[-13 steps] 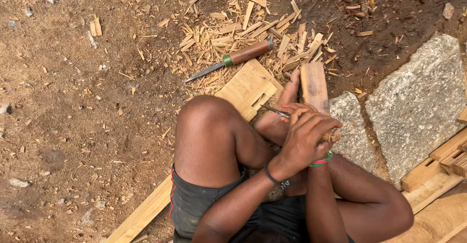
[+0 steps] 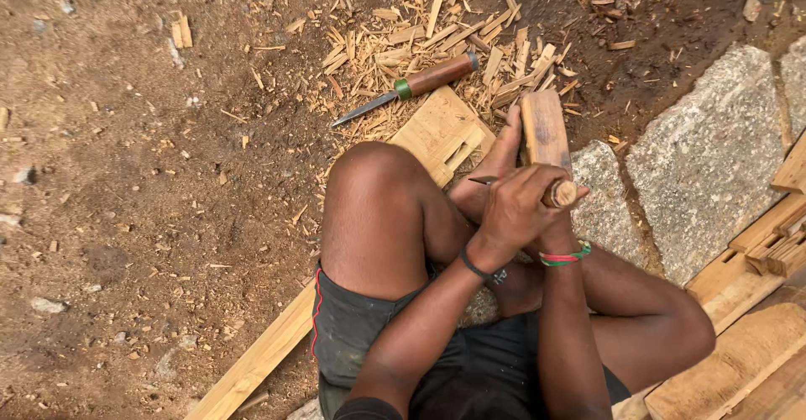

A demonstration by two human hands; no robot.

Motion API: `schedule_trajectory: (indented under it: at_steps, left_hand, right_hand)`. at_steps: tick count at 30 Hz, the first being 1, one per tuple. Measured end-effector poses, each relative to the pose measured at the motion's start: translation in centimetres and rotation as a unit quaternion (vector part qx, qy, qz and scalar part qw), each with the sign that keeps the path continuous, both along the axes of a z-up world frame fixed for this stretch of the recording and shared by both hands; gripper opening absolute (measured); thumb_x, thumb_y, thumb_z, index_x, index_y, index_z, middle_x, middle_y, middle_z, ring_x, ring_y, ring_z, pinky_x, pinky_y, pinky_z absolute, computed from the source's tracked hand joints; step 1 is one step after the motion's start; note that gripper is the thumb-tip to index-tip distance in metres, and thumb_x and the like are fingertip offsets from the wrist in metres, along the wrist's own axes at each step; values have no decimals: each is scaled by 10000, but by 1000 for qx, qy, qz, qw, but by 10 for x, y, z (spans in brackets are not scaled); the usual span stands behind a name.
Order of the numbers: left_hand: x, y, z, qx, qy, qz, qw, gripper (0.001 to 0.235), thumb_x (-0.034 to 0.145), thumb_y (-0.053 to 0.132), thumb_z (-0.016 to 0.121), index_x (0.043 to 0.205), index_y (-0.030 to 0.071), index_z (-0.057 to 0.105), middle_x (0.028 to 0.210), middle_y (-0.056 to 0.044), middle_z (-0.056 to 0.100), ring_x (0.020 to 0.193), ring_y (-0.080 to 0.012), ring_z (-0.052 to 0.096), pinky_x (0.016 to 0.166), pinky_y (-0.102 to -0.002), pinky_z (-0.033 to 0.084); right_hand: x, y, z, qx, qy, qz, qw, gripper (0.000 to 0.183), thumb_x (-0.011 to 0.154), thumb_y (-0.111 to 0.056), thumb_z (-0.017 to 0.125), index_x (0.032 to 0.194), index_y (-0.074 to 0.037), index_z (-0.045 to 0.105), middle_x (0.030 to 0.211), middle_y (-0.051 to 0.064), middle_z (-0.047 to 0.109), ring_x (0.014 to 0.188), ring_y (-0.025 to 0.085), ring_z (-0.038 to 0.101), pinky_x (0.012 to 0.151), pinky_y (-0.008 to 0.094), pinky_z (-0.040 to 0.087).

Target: The person sits cross-legged on the ground and uses a wooden mallet to strike a chisel held against a small piece of wood. They repeatedly adjust the chisel and wood, striking the chisel to carve the wood and produce shavings.

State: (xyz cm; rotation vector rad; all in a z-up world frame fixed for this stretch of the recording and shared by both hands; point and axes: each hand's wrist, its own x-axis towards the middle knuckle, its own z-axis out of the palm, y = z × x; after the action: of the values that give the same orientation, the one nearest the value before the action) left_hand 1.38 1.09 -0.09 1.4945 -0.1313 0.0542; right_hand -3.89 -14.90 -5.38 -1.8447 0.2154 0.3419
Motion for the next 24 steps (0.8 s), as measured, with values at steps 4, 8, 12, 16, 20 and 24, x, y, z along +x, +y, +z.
schedule_trajectory:
  at_steps: [4, 8, 12, 16, 20, 24]
  left_hand:
    - [-12, 4, 14, -65, -86, -69, 992, 386, 820, 301, 897, 1039, 89, 661, 985, -61, 733, 924, -218, 754, 807, -313, 609]
    - [-25, 18, 31, -199, -79, -221, 952, 400, 787, 254, 900, 1050, 78, 656, 1041, -37, 745, 980, -156, 739, 904, -302, 588]
    - [-37, 38, 32, -305, 28, -369, 877, 359, 850, 204, 880, 1089, 64, 652, 1074, -19, 725, 1031, -96, 677, 942, -292, 569]
    - [-27, 49, 34, -287, 49, -415, 862, 292, 897, 162, 846, 1086, 53, 652, 1067, -24, 729, 1021, -93, 672, 946, -294, 559]
    - [2, 77, 22, -136, 69, -400, 904, 178, 906, 122, 854, 939, 28, 707, 895, -34, 735, 833, -107, 683, 777, -284, 578]
    - [31, 96, 7, -166, 162, -286, 930, 181, 892, 91, 828, 908, 43, 654, 780, -36, 666, 669, -80, 599, 584, -238, 474]
  right_hand:
    - [-44, -26, 8, -431, -123, 195, 872, 472, 832, -181, 776, 1243, -58, 580, 1205, 135, 640, 1150, 315, 621, 973, 466, 481]
    - [-73, -24, 35, -329, -114, 160, 924, 450, 876, -130, 732, 1293, -65, 576, 1226, 145, 649, 1137, 323, 631, 968, 452, 507]
    - [-81, -1, 79, -246, -111, 129, 954, 453, 909, -108, 688, 1342, -60, 565, 1261, 178, 642, 1118, 360, 636, 969, 447, 525]
    - [-60, 36, 111, -305, -87, 100, 943, 480, 882, -167, 737, 1305, -43, 548, 1185, 185, 664, 1025, 372, 664, 884, 450, 539]
    - [-19, 56, 122, -287, -135, 176, 932, 428, 844, -243, 804, 1159, -15, 626, 1045, 173, 705, 921, 344, 685, 837, 445, 531]
    - [19, 42, 109, -353, -191, 108, 909, 228, 989, -264, 750, 1051, -45, 733, 976, 121, 759, 868, 257, 723, 839, 393, 567]
